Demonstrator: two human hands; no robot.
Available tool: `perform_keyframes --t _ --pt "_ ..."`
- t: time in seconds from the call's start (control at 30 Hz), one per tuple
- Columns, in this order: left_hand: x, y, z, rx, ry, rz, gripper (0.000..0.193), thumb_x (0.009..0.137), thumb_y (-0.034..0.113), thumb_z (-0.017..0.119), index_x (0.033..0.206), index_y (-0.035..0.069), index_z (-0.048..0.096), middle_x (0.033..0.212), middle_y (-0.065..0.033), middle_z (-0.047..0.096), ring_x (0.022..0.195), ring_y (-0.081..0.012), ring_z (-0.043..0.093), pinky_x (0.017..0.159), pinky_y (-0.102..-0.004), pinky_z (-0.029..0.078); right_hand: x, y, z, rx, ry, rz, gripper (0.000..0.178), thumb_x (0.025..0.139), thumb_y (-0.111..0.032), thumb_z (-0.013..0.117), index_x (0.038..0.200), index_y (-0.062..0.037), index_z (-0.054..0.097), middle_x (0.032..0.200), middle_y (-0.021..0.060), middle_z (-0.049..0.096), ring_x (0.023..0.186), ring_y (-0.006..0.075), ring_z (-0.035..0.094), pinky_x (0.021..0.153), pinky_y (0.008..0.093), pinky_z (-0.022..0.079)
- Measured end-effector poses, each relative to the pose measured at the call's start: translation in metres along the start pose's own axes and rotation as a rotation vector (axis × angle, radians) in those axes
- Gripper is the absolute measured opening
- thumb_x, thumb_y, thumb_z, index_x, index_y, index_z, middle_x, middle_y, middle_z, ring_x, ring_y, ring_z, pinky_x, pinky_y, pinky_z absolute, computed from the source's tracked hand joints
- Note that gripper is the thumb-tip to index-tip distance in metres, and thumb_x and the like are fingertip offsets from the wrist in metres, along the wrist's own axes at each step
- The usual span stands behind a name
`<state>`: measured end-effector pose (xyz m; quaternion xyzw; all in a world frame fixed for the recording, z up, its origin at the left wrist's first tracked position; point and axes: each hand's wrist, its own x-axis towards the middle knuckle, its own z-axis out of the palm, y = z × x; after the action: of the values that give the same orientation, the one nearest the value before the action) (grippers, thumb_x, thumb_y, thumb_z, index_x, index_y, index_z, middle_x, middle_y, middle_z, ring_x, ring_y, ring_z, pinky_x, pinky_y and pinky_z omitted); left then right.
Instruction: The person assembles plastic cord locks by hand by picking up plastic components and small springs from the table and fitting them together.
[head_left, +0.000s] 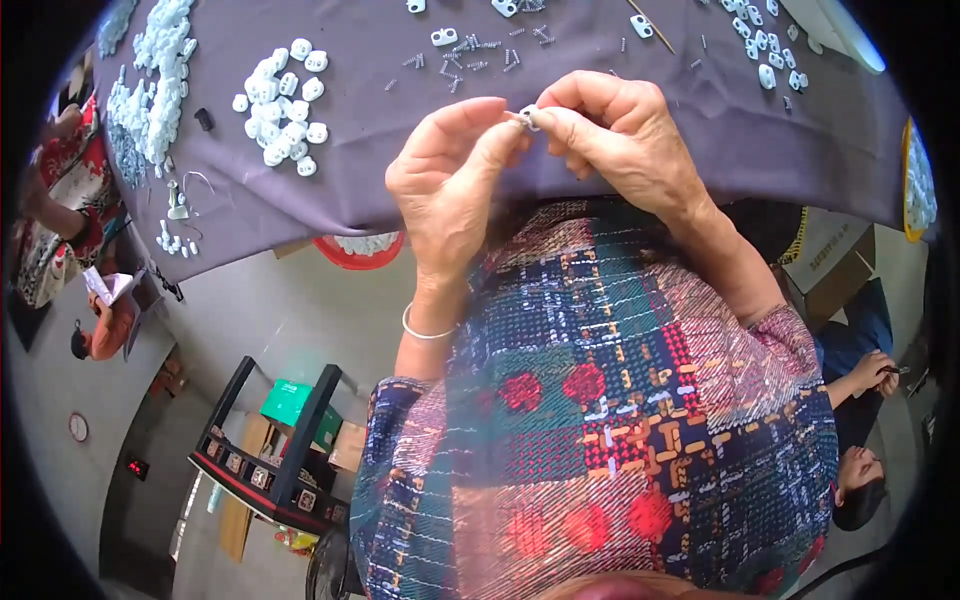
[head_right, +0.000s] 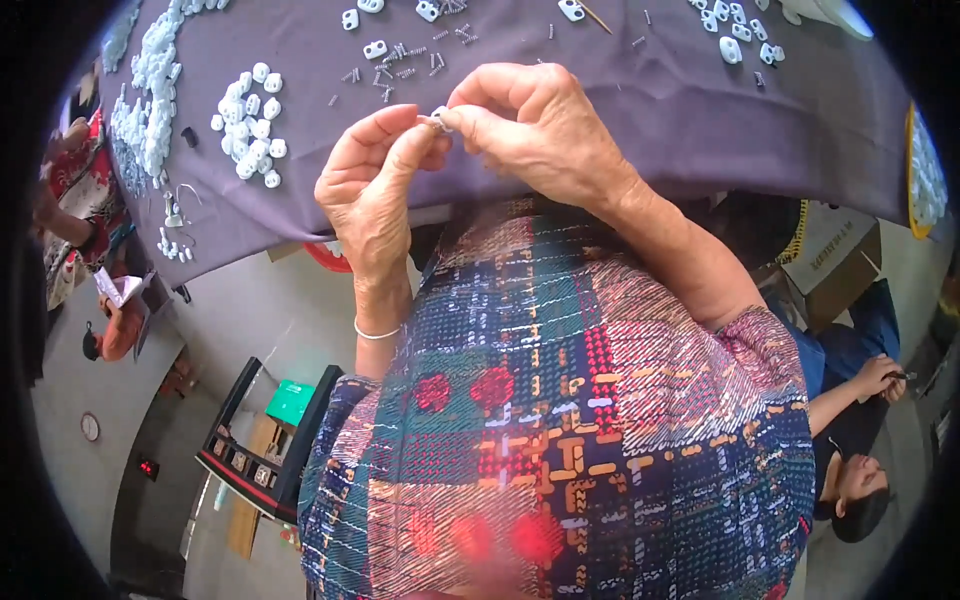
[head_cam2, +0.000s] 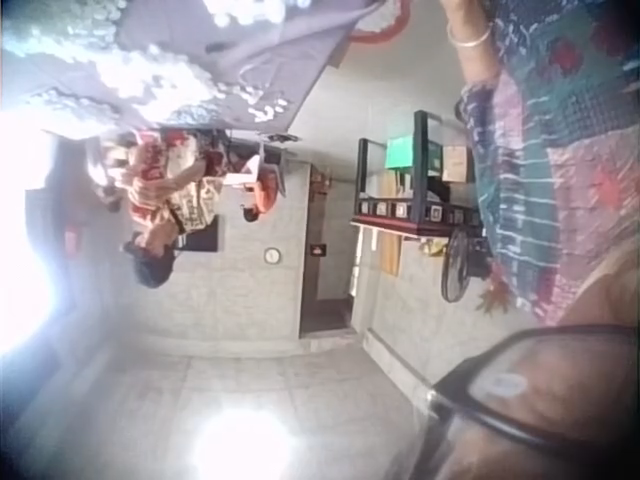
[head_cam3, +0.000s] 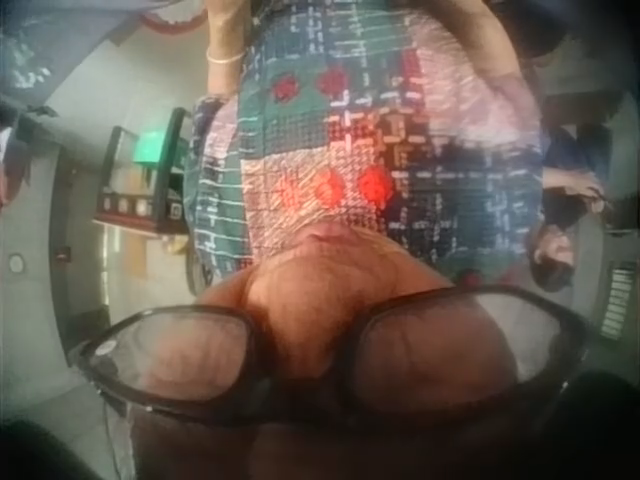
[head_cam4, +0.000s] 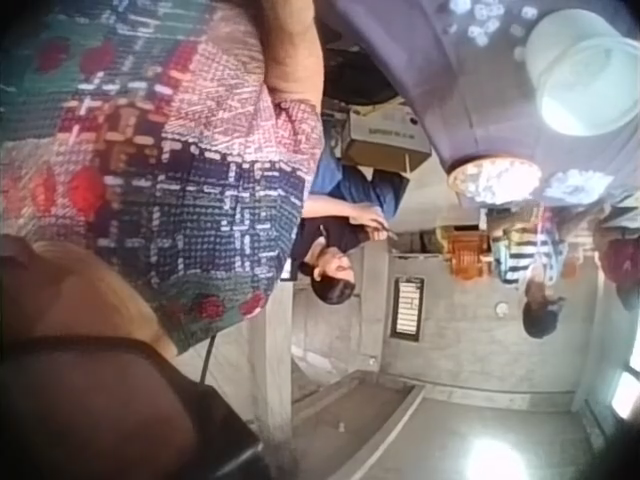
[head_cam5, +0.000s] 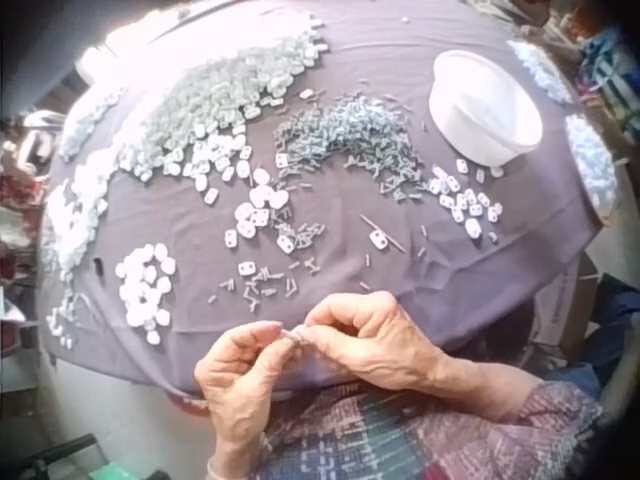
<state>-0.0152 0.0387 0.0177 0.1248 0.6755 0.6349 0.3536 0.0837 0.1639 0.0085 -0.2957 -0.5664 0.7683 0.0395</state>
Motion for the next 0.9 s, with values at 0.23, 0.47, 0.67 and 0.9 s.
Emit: perform_keyframes --t 0.23,0.47,0.67,0.9 --pt "0.002 -0.002 -0.001 -0.098 0.002 -0.125 0.024 0.081 0.005 0.063 0.102 -0.004 0.057 0.085 -0.0096 0.064 0.071 -0.0142 0.062 0.058 -0.0213 0.05 0.002 0.003 -0.001 0.059 0.05 0.035 0.016 0.086 -0.017 0.06 0.088 -0.0012 0.062 0.065 0.0 0.058 0.053 0.004 0.051 0.046 0.0168 0.041" --pt "0.003 -0.002 0.0 0.045 -0.082 -0.136 0.014 0.084 0.008 0.061 0.092 -0.003 0.063 0.079 -0.0071 0.064 0.064 -0.0095 0.059 0.054 -0.0189 0.047 0.003 0.003 0.0 0.039 0.045 0.011 0.016 0.086 -0.017 0.06 0.088 -0.0008 0.062 0.065 0.0003 0.057 0.054 0.004 0.051 0.046 0.0164 0.041" --pt "0.0 -0.011 0.008 0.1 0.006 -0.035 0.012 0.085 0.008 0.06 0.089 -0.002 0.063 0.074 -0.0052 0.063 0.061 -0.0079 0.057 0.054 -0.019 0.046 0.005 0.008 0.0 0.043 0.041 0.013 0.016 0.086 -0.016 0.059 0.088 -0.0004 0.062 0.066 -0.0002 0.057 0.055 0.0034 0.051 0.047 0.0165 0.042" --pt "0.0 -0.014 0.013 0.115 0.065 0.022 0.011 0.085 0.008 0.06 0.087 -0.003 0.063 0.07 -0.0043 0.062 0.059 -0.0076 0.056 0.053 -0.0193 0.046 0.007 0.007 0.003 0.047 0.058 0.004 0.017 0.086 -0.016 0.059 0.09 0.0006 0.062 0.068 0.0 0.058 0.056 0.0026 0.051 0.047 0.0167 0.042"
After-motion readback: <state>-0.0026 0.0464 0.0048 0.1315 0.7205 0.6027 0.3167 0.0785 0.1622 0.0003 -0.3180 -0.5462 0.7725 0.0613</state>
